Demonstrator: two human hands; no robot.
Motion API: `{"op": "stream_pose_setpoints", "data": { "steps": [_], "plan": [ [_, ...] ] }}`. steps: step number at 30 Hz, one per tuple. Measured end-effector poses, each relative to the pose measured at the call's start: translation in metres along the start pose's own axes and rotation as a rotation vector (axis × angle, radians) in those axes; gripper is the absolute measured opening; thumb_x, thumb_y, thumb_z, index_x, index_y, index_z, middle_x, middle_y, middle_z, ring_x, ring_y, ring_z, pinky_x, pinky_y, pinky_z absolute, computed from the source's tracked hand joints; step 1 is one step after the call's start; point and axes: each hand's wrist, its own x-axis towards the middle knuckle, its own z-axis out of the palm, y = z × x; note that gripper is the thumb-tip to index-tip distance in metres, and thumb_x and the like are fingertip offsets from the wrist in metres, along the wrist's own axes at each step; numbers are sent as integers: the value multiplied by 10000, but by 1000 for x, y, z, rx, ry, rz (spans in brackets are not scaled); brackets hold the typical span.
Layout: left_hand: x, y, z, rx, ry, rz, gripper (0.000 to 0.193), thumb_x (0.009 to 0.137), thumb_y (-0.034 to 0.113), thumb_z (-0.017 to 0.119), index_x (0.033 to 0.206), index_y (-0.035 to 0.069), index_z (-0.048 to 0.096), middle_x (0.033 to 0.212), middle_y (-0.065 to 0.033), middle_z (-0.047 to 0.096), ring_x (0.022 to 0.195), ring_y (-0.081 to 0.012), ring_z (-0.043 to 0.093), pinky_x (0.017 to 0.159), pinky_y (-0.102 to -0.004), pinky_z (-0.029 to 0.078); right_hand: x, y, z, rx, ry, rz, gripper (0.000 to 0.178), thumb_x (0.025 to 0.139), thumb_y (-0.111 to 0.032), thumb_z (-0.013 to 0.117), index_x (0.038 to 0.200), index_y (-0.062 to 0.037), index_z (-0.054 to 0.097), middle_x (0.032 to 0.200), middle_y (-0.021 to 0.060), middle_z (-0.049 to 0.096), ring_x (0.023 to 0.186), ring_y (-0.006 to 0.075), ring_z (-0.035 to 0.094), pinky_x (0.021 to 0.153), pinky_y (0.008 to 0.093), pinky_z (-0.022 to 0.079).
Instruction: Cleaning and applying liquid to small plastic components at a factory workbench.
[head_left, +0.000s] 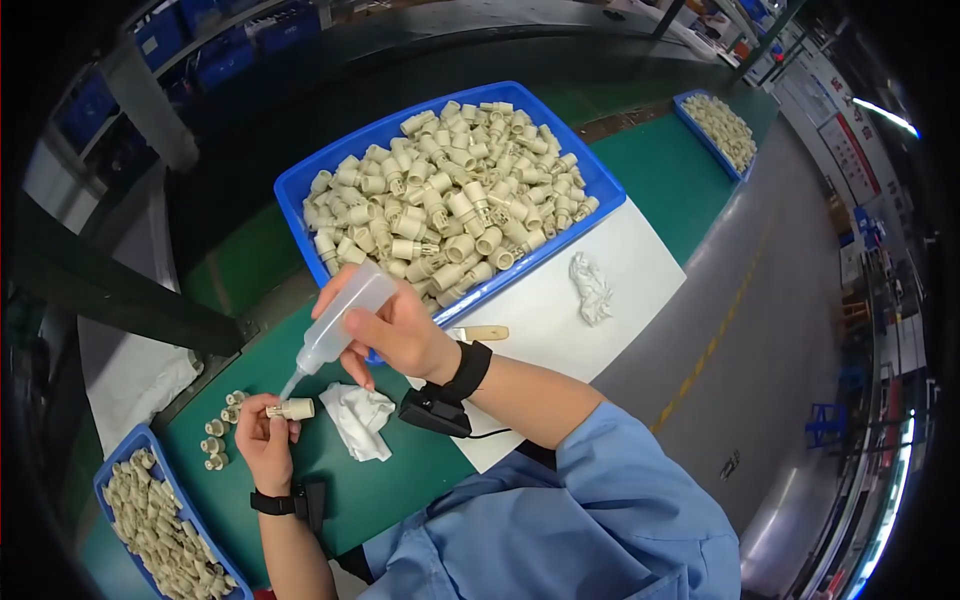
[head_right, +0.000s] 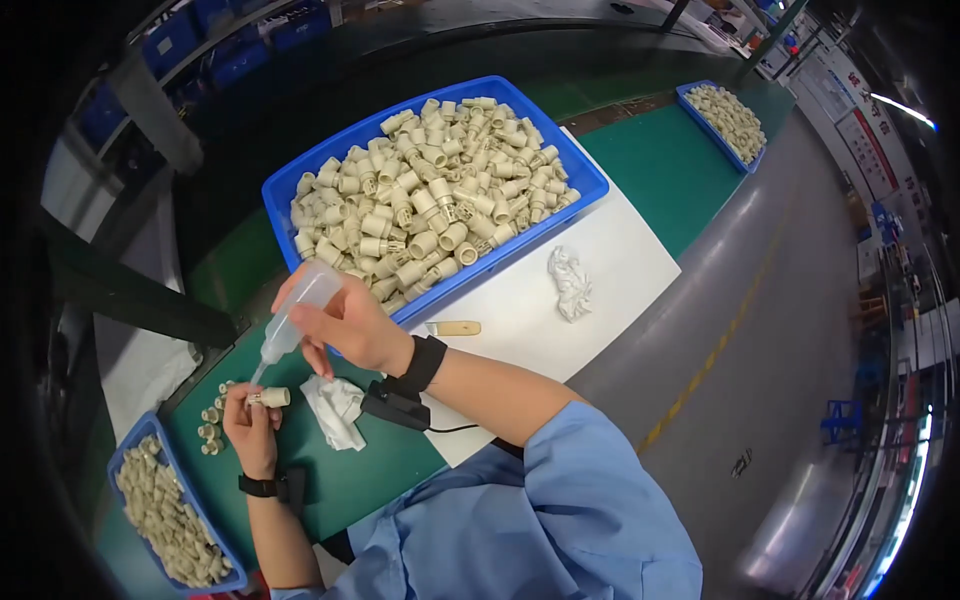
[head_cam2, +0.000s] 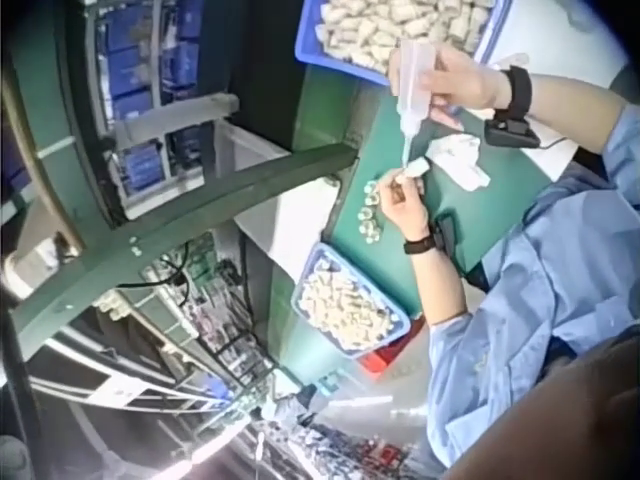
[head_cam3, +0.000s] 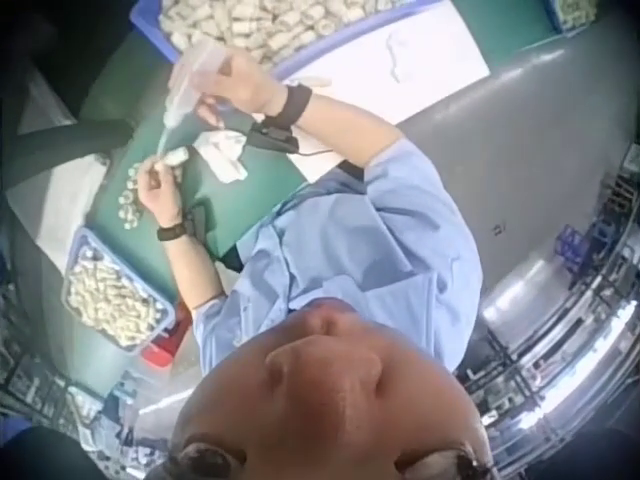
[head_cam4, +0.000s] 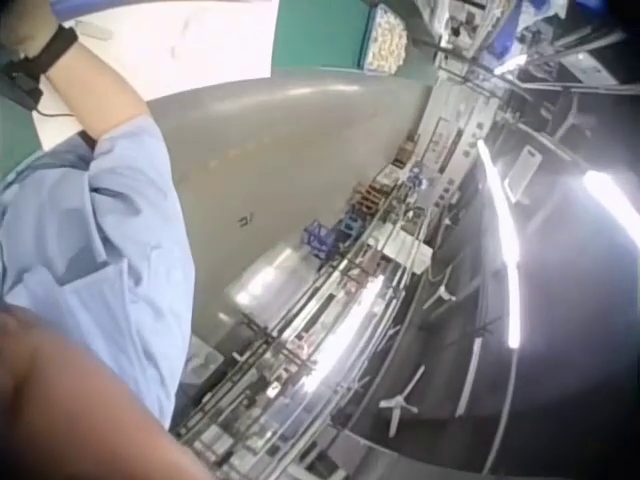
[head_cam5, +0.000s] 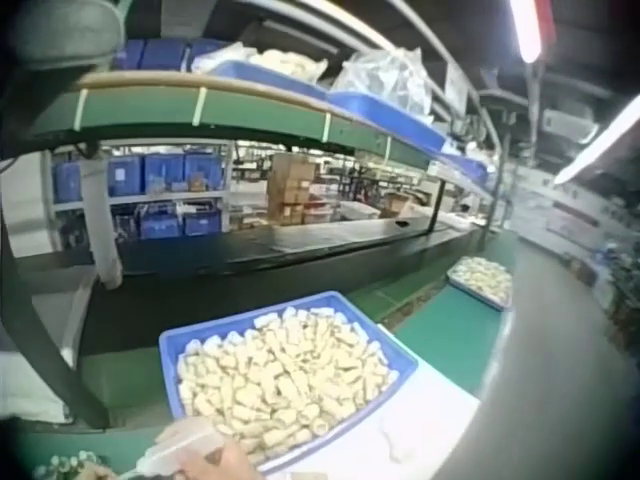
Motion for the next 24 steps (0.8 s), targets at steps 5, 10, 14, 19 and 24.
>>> {"op": "stream_pose_setpoints", "data": {
  "steps": [5, 10, 14, 19, 24],
  "plan": [
    [2, -1, 7, -28, 19, -9, 206, 946, 156, 611, 1071, 0, 561, 874, -59, 582, 627, -99, 528, 526, -213, 411, -2, -5, -6, -35, 14, -37, 354, 948, -263, 620, 1123, 9, 475, 762, 116, 605, 480, 155, 585, 391, 264, 461],
    [2, 1, -2, 106, -36, 138, 276, 928, 211, 664, 1049, -30, 610, 894, -62, 572, 636, -103, 526, 525, -214, 404, 4, -3, -8, -39, 21, -14, 407, 950, -319, 624, 1125, 14, 468, 758, 117, 601, 478, 159, 586, 390, 263, 457],
    [2, 11, 4, 140, -49, 94, 186, 878, 79, 690, 998, -59, 653, 903, -70, 581, 672, -106, 555, 569, -210, 435, 4, 1, -9, -85, 7, -33, 457, 946, -373, 622, 1117, 22, 468, 752, 116, 598, 478, 164, 588, 392, 266, 457],
    [1, 15, 15, 98, -15, -1, 185, 853, 23, 701, 1008, -59, 641, 909, -62, 575, 729, -110, 568, 602, -207, 446, 3, 4, -4, -106, 10, -47, 521, 945, -453, 593, 1106, 29, 475, 746, 114, 599, 480, 160, 592, 388, 263, 446],
    [1, 11, 18, 91, 54, 74, 203, 866, 62, 677, 1022, -46, 605, 888, -57, 546, 656, -95, 541, 558, -206, 433, -1, 6, -5, -110, 38, -16, 584, 940, -532, 551, 1107, 23, 480, 757, 111, 609, 479, 155, 590, 422, 244, 438]
  ]
}}
